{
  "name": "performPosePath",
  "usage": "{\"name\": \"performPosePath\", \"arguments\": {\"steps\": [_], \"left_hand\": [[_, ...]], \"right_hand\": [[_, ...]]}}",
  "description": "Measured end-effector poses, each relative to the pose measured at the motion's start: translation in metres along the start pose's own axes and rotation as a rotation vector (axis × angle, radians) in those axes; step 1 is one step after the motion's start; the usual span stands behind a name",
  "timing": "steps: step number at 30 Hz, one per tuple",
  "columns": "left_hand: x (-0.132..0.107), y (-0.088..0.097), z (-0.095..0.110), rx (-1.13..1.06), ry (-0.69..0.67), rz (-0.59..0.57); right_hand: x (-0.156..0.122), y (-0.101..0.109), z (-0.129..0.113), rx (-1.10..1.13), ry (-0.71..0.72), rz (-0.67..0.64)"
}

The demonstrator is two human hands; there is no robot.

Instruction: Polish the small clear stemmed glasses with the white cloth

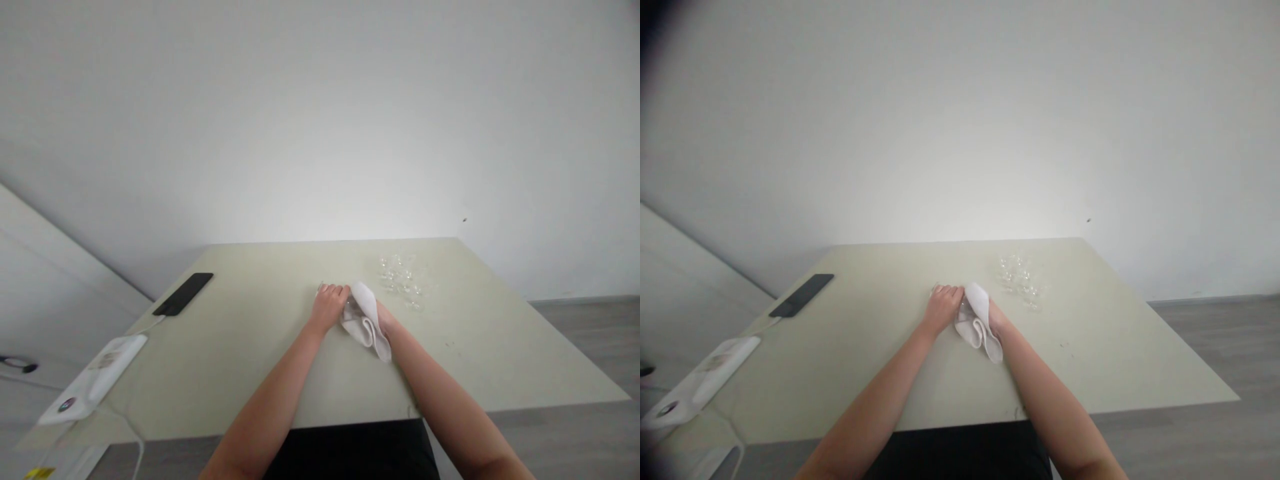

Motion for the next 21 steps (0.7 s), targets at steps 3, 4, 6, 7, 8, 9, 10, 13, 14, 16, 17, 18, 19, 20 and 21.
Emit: {"name": "performPosePath", "arguments": {"steps": [3,4,6,7,8,9,10,13,14,16,17,18,19,20,21], "left_hand": [[0.002,-0.011,-0.010,-0.034,0.058,-0.099],[0.002,-0.013,-0.013,-0.040,0.070,-0.115],[0.003,-0.013,-0.018,-0.042,0.086,-0.105],[0.002,-0.012,-0.019,-0.039,0.096,-0.090],[0.002,-0.009,-0.018,-0.034,0.095,-0.072],[0.001,-0.007,-0.016,-0.027,0.083,-0.050],[0.000,-0.004,-0.013,-0.018,0.060,-0.026],[-0.001,0.001,-0.003,0.006,-0.012,0.019],[-0.001,0.000,-0.002,0.003,-0.013,0.012],[0.000,-0.006,-0.007,-0.039,0.026,-0.046],[0.000,-0.009,-0.010,-0.066,0.053,-0.083],[0.000,-0.013,-0.014,-0.088,0.080,-0.114],[0.000,-0.015,-0.017,-0.103,0.105,-0.135],[0.000,-0.016,-0.019,-0.110,0.127,-0.146],[0.001,-0.016,-0.021,-0.109,0.143,-0.143]], "right_hand": [[-0.002,0.002,-0.009,-0.007,0.062,-0.087],[-0.002,0.001,-0.013,-0.020,0.093,-0.116],[-0.003,-0.002,-0.015,-0.025,0.101,-0.126],[-0.003,-0.004,-0.010,0.015,0.053,-0.113],[-0.003,-0.007,-0.002,0.100,-0.037,-0.101],[-0.005,-0.011,0.009,0.210,-0.145,-0.094],[-0.007,-0.017,0.019,0.324,-0.247,-0.100],[-0.013,-0.031,0.033,0.537,-0.395,-0.156],[-0.013,-0.030,0.033,0.539,-0.387,-0.169],[-0.010,-0.022,0.026,0.440,-0.309,-0.180],[-0.008,-0.016,0.019,0.349,-0.239,-0.180],[-0.006,-0.010,0.010,0.241,-0.152,-0.181],[-0.005,-0.007,0.001,0.133,-0.058,-0.185],[-0.004,-0.006,-0.008,0.046,0.027,-0.187],[-0.004,-0.005,-0.013,-0.003,0.081,-0.178]]}}
Point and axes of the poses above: each hand's wrist, its own x-axis towards the middle knuckle, its own y-axis out of the back of the hand, z = x × y, the point moved 8 cm from there along x, towards the middle knuckle, and after that the axes turned 2 degrees about -z, right-handed, at the moved point
